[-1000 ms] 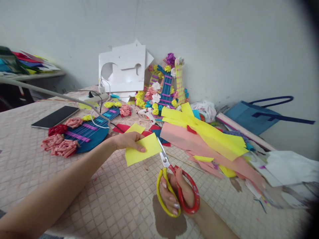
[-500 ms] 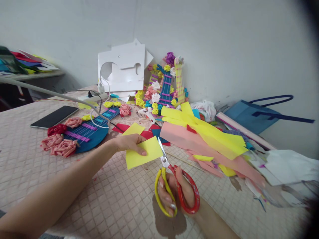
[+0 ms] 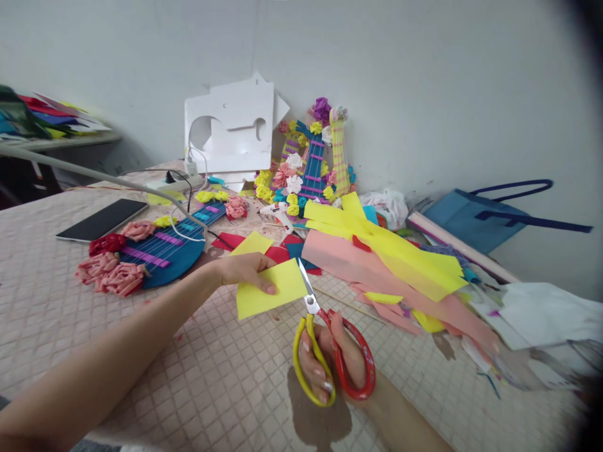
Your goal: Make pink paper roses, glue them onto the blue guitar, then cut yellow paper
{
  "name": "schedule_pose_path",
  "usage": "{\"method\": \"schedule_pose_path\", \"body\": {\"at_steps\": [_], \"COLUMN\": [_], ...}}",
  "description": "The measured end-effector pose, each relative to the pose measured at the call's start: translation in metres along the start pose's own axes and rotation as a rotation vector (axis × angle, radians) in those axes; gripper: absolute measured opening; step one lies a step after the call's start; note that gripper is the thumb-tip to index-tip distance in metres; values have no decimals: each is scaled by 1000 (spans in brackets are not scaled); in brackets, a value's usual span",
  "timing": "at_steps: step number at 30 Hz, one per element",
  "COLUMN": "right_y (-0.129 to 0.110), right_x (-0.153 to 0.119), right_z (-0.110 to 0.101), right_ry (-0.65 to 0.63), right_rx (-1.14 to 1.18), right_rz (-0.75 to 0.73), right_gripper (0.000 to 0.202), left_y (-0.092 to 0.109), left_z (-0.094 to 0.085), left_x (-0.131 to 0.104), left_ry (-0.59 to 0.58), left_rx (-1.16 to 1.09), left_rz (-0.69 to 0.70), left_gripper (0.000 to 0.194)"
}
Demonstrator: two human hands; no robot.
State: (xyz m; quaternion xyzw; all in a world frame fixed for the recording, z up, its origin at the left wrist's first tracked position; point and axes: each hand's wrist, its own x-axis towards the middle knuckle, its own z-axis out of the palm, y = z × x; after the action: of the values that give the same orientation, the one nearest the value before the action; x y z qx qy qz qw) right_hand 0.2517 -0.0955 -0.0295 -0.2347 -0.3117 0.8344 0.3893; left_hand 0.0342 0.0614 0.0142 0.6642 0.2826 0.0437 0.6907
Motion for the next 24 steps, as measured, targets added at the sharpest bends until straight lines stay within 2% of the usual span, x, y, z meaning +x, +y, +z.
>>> {"method": "schedule_pose_path", "body": {"at_steps": [9, 13, 17, 20, 22, 24], "right_y": [-1, 0, 1, -3, -10, -19], "right_x": [1, 2, 2, 0, -3, -6], "right_z": [0, 1, -5, -11, -13, -14], "right_ry": [-14, -5, 28, 108, 219, 354], "right_rx": [-30, -36, -65, -194, -389, -627], "right_rz": [7, -7, -33, -71, -126, -153], "right_gripper": [64, 62, 60, 59, 57, 54], "left_y": [-1, -2, -2, -1, -1, -2], "left_z": [7, 6, 6, 2, -5, -16], "left_x": [3, 3, 2, 0, -2, -5], "left_ry": [-67, -46, -67, -83, 28, 276], "left_rx": [-37, -19, -17, 18, 57, 65], "left_rz": [26, 12, 15, -15, -39, -20], "left_gripper": [44, 44, 45, 43, 43, 47]}}
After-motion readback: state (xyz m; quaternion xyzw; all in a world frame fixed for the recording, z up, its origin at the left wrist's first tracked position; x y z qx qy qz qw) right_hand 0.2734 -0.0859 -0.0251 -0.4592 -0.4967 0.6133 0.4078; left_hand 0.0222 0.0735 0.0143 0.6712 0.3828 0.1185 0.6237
